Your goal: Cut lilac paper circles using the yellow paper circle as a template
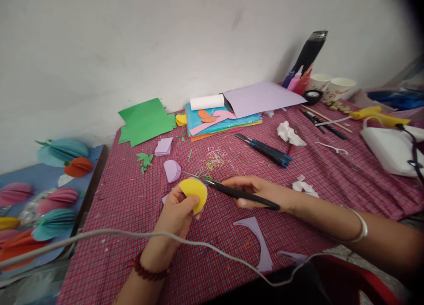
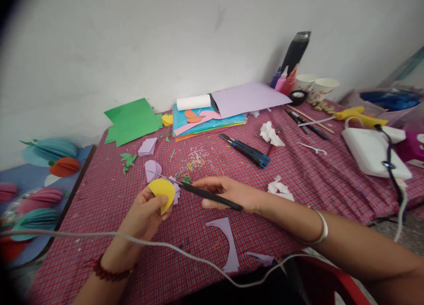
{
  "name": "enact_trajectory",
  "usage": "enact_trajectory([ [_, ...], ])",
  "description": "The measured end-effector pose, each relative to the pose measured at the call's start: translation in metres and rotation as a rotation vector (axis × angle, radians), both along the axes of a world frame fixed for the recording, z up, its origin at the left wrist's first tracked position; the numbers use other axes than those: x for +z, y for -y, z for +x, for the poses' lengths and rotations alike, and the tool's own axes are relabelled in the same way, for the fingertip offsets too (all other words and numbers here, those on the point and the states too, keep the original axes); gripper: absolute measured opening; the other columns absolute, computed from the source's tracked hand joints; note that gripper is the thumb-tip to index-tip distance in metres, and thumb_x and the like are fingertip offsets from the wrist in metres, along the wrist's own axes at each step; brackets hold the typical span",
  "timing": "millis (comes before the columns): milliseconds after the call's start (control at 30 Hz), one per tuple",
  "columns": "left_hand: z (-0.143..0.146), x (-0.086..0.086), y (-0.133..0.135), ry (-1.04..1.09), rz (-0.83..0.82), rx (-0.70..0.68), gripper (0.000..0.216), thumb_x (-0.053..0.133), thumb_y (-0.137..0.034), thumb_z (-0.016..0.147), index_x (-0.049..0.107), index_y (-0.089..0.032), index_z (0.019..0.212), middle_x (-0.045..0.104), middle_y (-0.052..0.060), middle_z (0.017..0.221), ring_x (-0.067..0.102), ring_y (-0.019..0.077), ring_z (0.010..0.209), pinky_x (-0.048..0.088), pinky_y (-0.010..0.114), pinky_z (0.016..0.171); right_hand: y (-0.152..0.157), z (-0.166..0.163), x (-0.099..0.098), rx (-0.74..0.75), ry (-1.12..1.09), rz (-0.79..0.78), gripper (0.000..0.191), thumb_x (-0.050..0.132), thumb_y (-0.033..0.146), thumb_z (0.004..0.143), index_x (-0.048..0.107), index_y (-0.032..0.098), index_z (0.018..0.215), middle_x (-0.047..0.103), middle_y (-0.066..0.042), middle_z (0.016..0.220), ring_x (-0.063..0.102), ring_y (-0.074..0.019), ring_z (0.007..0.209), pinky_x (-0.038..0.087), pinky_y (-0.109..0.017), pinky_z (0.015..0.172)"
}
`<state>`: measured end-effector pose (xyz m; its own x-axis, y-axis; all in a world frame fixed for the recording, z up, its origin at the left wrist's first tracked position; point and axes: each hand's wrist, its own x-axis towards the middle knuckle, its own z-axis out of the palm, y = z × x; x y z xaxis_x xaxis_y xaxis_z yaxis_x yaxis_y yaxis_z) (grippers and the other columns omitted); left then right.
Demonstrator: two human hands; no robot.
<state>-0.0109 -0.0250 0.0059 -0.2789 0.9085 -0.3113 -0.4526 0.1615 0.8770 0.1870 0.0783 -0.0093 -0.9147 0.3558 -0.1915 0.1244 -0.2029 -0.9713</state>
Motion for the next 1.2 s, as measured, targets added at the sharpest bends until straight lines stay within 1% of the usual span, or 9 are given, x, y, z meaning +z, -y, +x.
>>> enact_trajectory([
  [100,-0.0003,-0.0009,-0.0003,0.016,0.006,-0.014,0.023,0.070,-0.012,0.056,0.062,-0.014,0.078,0.061,-0.001,0.062,0.049,0.0076,0.044,0.034,0.017,0.035,-0.0001,-0.0003,0.0001,-0.004,-0.034,-0.009,0.059,0.074,0.043,0.073,0.056,0.017,0.122,0.054,0.000,0.085,0.045,-0.0082,0.067,0.037,-0.021,0.059],
  [233,-0.0009,-0.0027,-0.0007,0.020,0.007,-0.010,0.022,0.069,-0.012,0.057,0.062,-0.014,0.078,0.061,0.000,0.063,0.048,0.0071,0.043,0.034,0.017,0.035,-0.0006,-0.0001,-0.0003,0.014,-0.077,0.008,0.058,0.074,0.042,0.074,0.054,0.017,0.123,0.053,-0.001,0.088,0.046,-0.0095,0.073,0.038,-0.022,0.062],
  [400,-0.0014,-0.0034,-0.0007,0.012,0.000,-0.012,0.023,0.070,-0.012,0.057,0.061,-0.015,0.077,0.061,-0.001,0.062,0.048,0.0070,0.043,0.034,0.016,0.035,-0.0010,0.0005,-0.0014,0.019,-0.067,0.002,0.058,0.075,0.041,0.074,0.053,0.018,0.123,0.052,0.000,0.087,0.046,-0.0091,0.072,0.038,-0.022,0.062],
  [500,-0.0014,-0.0028,-0.0009,0.007,-0.017,-0.001,0.025,0.071,-0.013,0.055,0.061,-0.015,0.078,0.062,-0.001,0.062,0.049,0.0073,0.042,0.034,0.017,0.035,-0.0012,0.0007,-0.0031,0.011,-0.046,0.015,0.058,0.075,0.040,0.074,0.054,0.018,0.124,0.054,-0.001,0.088,0.048,-0.0105,0.075,0.039,-0.023,0.064],
  [667,-0.0010,-0.0024,-0.0012,0.004,-0.027,0.011,0.025,0.071,-0.013,0.055,0.061,-0.015,0.077,0.062,-0.001,0.062,0.049,0.0074,0.042,0.034,0.016,0.035,-0.0008,0.0007,-0.0047,0.010,-0.026,0.054,0.061,0.074,0.044,0.074,0.054,0.018,0.125,0.057,-0.004,0.096,0.051,-0.0138,0.084,0.042,-0.026,0.070],
  [867,-0.0003,-0.0038,-0.0014,-0.011,0.016,-0.021,0.020,0.068,-0.013,0.058,0.062,-0.015,0.076,0.061,-0.001,0.063,0.047,0.0067,0.043,0.033,0.017,0.036,-0.0005,0.0008,-0.0034,0.003,-0.008,0.095,0.063,0.072,0.048,0.074,0.054,0.017,0.125,0.058,-0.006,0.103,0.053,-0.0178,0.095,0.044,-0.028,0.075],
  [1067,0.0015,-0.0016,-0.0022,0.006,0.005,-0.002,0.020,0.069,-0.013,0.056,0.063,-0.015,0.074,0.061,0.000,0.062,0.048,0.0078,0.044,0.033,0.018,0.036,-0.0006,0.0000,-0.0035,-0.011,0.003,0.095,0.061,0.073,0.049,0.073,0.056,0.017,0.123,0.059,-0.006,0.101,0.053,-0.0167,0.092,0.044,-0.026,0.071],
  [1133,0.0019,-0.0011,-0.0024,0.017,0.007,0.004,0.019,0.069,-0.013,0.055,0.063,-0.014,0.073,0.061,0.001,0.062,0.048,0.0080,0.044,0.033,0.018,0.036,0.0004,0.0000,-0.0025,-0.024,0.008,0.078,0.061,0.074,0.048,0.072,0.057,0.017,0.122,0.059,-0.005,0.099,0.053,-0.0151,0.087,0.043,-0.024,0.067],
  [1200,0.0021,-0.0010,-0.0025,0.024,0.008,0.006,0.019,0.069,-0.012,0.055,0.063,-0.014,0.073,0.062,0.001,0.062,0.048,0.0079,0.045,0.033,0.018,0.036,0.0015,0.0003,-0.0008,-0.030,0.023,0.051,0.061,0.074,0.048,0.072,0.057,0.016,0.121,0.057,-0.004,0.093,0.051,-0.0121,0.078,0.040,-0.022,0.061],
])
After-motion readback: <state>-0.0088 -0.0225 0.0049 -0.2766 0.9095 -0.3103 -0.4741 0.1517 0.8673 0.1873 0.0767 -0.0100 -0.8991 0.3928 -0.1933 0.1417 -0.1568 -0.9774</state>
